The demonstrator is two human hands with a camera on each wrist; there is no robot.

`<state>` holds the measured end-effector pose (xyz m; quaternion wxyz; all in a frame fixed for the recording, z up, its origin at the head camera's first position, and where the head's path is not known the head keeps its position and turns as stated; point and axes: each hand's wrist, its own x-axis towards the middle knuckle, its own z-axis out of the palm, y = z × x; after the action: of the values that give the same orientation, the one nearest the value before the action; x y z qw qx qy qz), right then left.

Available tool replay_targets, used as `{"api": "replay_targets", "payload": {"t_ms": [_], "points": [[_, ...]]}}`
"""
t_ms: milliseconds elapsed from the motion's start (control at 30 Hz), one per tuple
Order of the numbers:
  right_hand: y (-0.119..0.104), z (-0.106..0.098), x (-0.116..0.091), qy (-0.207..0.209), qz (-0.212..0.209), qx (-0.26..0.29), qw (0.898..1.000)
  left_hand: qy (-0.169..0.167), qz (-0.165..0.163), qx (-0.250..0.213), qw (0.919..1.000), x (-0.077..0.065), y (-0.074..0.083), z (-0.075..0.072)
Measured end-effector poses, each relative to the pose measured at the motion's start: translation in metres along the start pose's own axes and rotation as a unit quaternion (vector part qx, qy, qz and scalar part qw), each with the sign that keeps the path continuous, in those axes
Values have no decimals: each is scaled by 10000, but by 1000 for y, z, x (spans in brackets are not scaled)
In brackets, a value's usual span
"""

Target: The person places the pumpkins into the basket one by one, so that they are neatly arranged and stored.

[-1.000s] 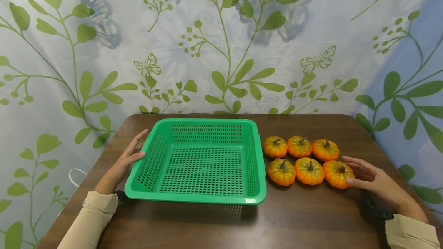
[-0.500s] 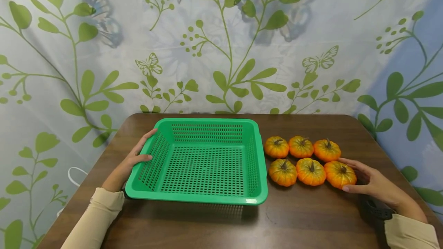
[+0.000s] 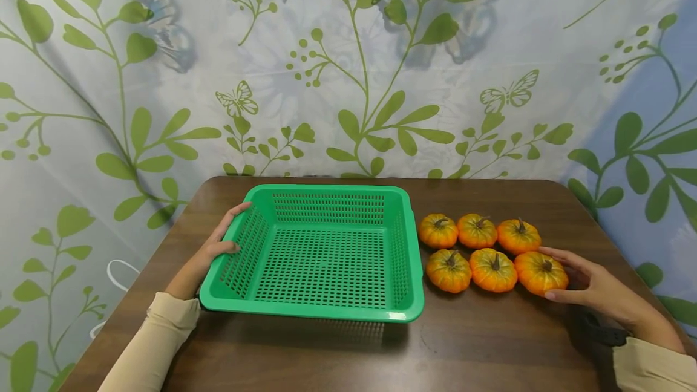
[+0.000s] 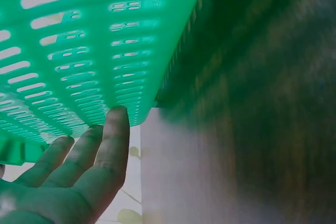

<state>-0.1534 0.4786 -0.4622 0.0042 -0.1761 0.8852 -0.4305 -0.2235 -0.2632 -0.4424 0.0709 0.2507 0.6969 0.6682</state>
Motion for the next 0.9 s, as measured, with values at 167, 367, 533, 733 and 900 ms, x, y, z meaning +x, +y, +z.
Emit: {"api": "replay_targets", "payload": {"t_ms": [167, 367, 533, 733, 900], "points": [[-5, -3, 1, 48, -170, 58, 9998, 107, 38, -38, 9999, 1, -2, 1], [-17, -11, 3, -34, -9, -6, 10000, 232, 136, -136, 9995, 3, -5, 3], [-28, -16, 7, -207, -97, -50, 9997, 326, 187, -200, 9991, 4, -7, 5], [-46, -19, 13, -350, 28, -197, 9992, 442, 312, -214, 9983, 6, -9, 8], [-65, -17, 21, -323, 9, -657, 9973, 449, 380, -276, 9979, 5, -8, 8]]}}
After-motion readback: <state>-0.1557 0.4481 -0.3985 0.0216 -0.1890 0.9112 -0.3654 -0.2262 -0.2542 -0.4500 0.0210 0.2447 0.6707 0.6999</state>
